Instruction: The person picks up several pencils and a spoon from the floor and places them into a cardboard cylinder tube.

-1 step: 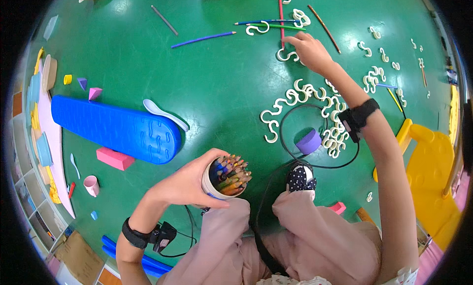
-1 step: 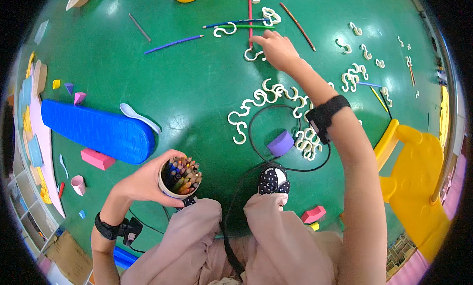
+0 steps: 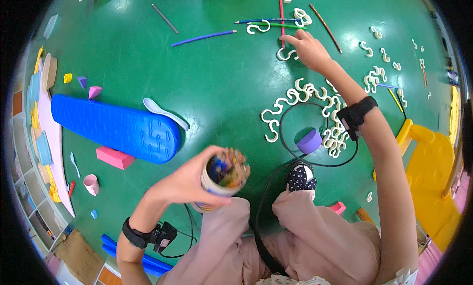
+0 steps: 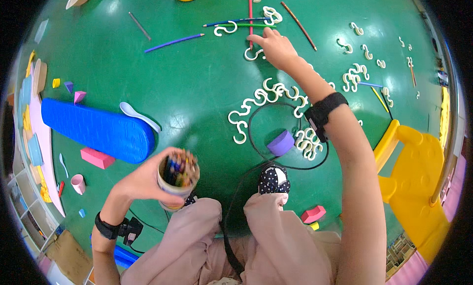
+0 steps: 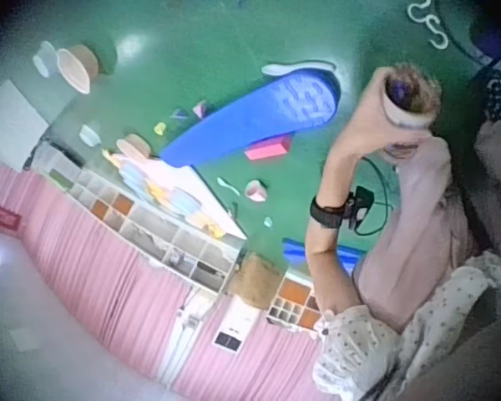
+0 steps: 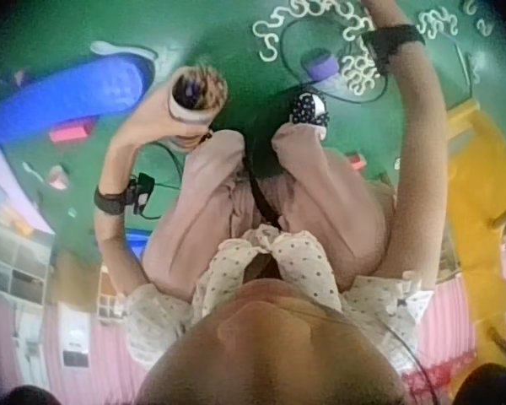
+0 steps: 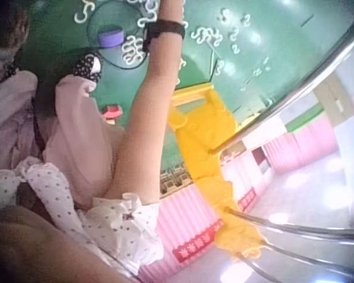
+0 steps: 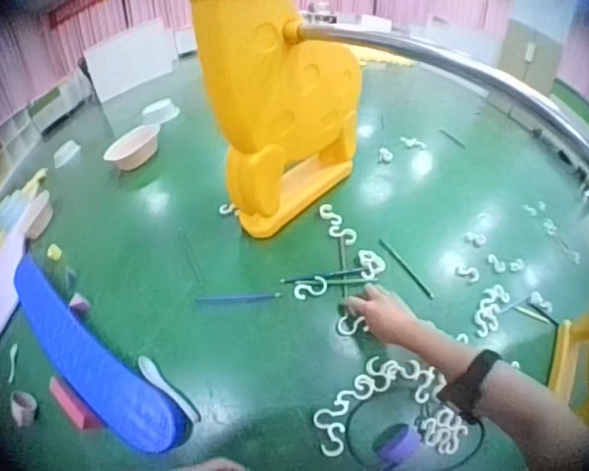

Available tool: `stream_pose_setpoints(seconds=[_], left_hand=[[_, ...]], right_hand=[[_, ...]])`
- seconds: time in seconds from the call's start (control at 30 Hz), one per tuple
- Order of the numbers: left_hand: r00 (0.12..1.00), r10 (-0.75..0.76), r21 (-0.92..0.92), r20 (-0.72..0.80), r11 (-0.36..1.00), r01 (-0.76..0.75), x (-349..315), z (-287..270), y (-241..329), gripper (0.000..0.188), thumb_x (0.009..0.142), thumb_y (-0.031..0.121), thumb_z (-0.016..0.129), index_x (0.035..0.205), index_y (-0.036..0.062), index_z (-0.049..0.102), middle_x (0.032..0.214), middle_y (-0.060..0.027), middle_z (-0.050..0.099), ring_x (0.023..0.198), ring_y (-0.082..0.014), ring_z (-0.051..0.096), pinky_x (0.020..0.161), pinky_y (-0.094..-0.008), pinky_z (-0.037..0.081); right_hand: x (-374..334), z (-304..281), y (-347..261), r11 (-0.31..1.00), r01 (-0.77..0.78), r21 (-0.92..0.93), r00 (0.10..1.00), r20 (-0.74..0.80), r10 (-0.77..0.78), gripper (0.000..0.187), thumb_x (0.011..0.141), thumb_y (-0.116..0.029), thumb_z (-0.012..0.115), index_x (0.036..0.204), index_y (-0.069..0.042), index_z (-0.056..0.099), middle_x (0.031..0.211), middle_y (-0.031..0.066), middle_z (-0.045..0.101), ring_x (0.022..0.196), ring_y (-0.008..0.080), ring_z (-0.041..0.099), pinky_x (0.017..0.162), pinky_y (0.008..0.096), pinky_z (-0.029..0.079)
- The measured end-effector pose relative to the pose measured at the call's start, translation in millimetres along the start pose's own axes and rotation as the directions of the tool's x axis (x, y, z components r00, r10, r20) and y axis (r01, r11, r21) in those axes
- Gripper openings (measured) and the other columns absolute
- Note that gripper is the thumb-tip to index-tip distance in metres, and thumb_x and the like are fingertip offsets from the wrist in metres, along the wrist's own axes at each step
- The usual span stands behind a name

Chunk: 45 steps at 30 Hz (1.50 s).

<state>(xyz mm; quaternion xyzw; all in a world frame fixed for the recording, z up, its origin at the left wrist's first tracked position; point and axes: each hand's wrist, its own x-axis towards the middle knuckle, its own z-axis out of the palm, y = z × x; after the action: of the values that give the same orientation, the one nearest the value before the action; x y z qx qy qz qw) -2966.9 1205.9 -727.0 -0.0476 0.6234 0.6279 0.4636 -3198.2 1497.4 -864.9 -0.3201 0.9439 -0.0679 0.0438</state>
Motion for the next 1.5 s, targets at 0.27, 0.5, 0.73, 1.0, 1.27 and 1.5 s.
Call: stream_pose_setpoints(seconds=[0.27, 0.5, 0.73, 1.0, 1.27, 1.5], left_hand=[[0.999, 0.015, 0.158, 0.038, 0.987, -0.021, -7.9, 10.6, -10.9, 0.077, 0.057, 0.021, 0.085, 0.118, 0.0027, 0.042, 0.109, -0.0065, 0.054, 0.103, -0.0129, 0.051, 0.091, -0.0289, 0.041], [0.967, -0.204, -0.082, 0.155, 0.972, 0.218, 5.4, -3.8, -37.3, 0.075, 0.056, 0.018, 0.086, 0.116, 0.0032, 0.044, 0.108, -0.0059, 0.057, 0.1, -0.0118, 0.052, 0.091, -0.0298, 0.043], [0.988, -0.132, 0.018, 0.074, 0.991, 0.131, -0.7, 9.1, -45.7, 0.077, 0.054, 0.017, 0.086, 0.117, 0.0028, 0.044, 0.107, -0.0059, 0.057, 0.099, -0.012, 0.051, 0.09, -0.0296, 0.042], [0.998, -0.05, 0.108, 0.024, 0.993, 0.047, -7.7, -0.2, -66.4, 0.076, 0.055, 0.016, 0.086, 0.117, 0.0028, 0.043, 0.107, -0.0053, 0.057, 0.099, -0.0115, 0.051, 0.09, -0.0291, 0.042], [0.994, -0.103, 0.108, -0.035, 0.988, 0.106, -0.6, -5.2, -67.6, 0.074, 0.054, 0.025, 0.086, 0.111, 0.0015, 0.045, 0.102, -0.0076, 0.058, 0.095, -0.0142, 0.053, 0.087, -0.0293, 0.043], [0.996, -0.087, 0.004, -0.031, 0.996, 0.087, 9.1, -5.8, -62.9, 0.073, 0.054, 0.017, 0.086, 0.112, 0.0014, 0.044, 0.105, -0.0071, 0.057, 0.096, -0.0139, 0.053, 0.088, -0.0297, 0.043]], right_hand=[[18.8, 12.4, -5.7, 0.897, 0.183, -0.402, 0.982, 0.125, -0.144, 0.024, 0.076, -0.009, 0.059, 0.098, -0.017, 0.059, 0.097, 0.0109, 0.053, 0.087, 0.0241, 0.06, 0.062, 0.0345, 0.053], [2.4, 7.5, -4.6, 0.779, 0.387, -0.493, 0.917, 0.119, -0.381, 0.012, 0.075, -0.014, 0.06, 0.086, -0.01, 0.059, 0.09, 0.0065, 0.051, 0.079, 0.0188, 0.06, 0.057, 0.0315, 0.05], [-16.1, 2.5, -5.7, 0.82, 0.467, -0.331, 0.879, 0.071, -0.472, 0.015, 0.073, -0.006, 0.057, 0.086, -0.005, 0.052, 0.087, 0.008, 0.051, 0.078, 0.0211, 0.06, 0.055, 0.0291, 0.052], [-45.1, 0.6, 4.9, 0.988, 0.151, -0.04, 0.977, 0.16, -0.143, 0.032, 0.073, 0.003, 0.055, 0.103, -0.002, 0.048, 0.107, 0.0137, 0.048, 0.1, 0.0336, 0.053, 0.081, 0.039, 0.048], [-29.8, 9.8, 36.4, 0.915, 0.275, -0.294, 0.961, 0.104, -0.255, 0.029, 0.072, -0.011, 0.063, 0.1, -0.01, 0.052, 0.102, 0.0099, 0.049, 0.091, 0.0262, 0.057, 0.068, 0.0372, 0.05], [-42.5, -4.0, 12.0, 0.909, 0.336, -0.247, 0.938, 0.17, -0.301, 0.017, 0.078, -0.014, 0.055, 0.094, -0.012, 0.049, 0.092, 0.0075, 0.05, 0.084, 0.0228, 0.058, 0.062, 0.0337, 0.05]])
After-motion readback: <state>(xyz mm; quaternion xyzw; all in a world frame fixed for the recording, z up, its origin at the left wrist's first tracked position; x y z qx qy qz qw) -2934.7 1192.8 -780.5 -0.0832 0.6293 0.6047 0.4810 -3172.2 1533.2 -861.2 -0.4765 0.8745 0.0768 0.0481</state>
